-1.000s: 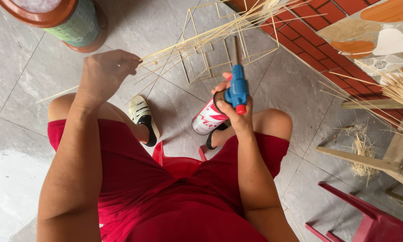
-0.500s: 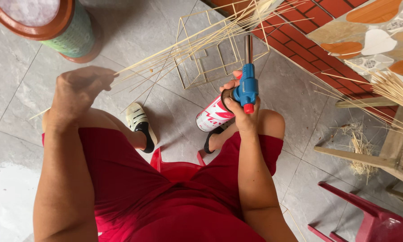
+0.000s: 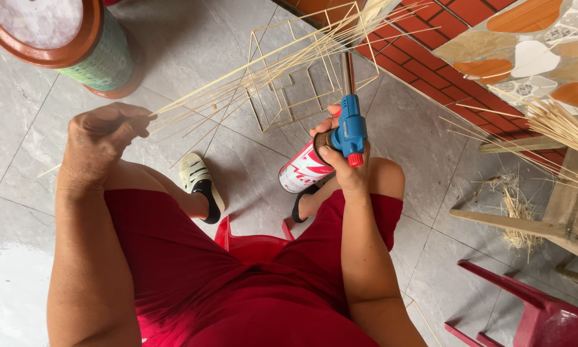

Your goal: The person ignites a blowtorch and uses it to heat thin wooden sticks. They hold the sticks in one hand and the torch in the other, applying the flame to the sticks while seated on a stool.

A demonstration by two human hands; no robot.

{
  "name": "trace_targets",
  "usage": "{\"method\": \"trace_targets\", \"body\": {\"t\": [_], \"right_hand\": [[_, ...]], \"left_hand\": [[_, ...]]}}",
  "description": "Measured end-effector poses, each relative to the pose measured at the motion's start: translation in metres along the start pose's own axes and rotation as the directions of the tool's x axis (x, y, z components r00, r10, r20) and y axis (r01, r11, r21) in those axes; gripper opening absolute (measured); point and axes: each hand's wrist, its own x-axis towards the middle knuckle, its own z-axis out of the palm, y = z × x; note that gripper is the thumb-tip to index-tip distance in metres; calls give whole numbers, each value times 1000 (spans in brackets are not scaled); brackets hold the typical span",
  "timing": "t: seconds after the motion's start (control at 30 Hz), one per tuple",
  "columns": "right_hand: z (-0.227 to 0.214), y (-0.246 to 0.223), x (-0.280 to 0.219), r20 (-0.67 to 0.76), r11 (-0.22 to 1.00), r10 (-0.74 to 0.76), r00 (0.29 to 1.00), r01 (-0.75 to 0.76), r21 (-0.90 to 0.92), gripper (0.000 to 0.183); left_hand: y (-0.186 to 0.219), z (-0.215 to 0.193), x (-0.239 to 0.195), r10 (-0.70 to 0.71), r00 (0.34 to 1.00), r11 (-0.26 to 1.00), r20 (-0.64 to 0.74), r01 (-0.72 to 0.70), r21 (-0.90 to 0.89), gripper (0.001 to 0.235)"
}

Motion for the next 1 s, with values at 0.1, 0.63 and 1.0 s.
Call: {"method": "trace_targets", "body": {"t": [0.1,0.63,1.0], "right_hand": [[4,0,-3,67,1000,-1,998,2,-16,67],[16,-5,-24,221,999,28,975,-37,33,70],[11,-9,-23,207,998,25,978,-36,47,71]], "left_hand": [[1,-3,-5,20,1000,995,-2,-20,-97,18],[-25,-51,-77,5,989,982,-147,-32,-187,11],[-50,-59,-103,-75,976,977,-203,31,-213,13]]}}
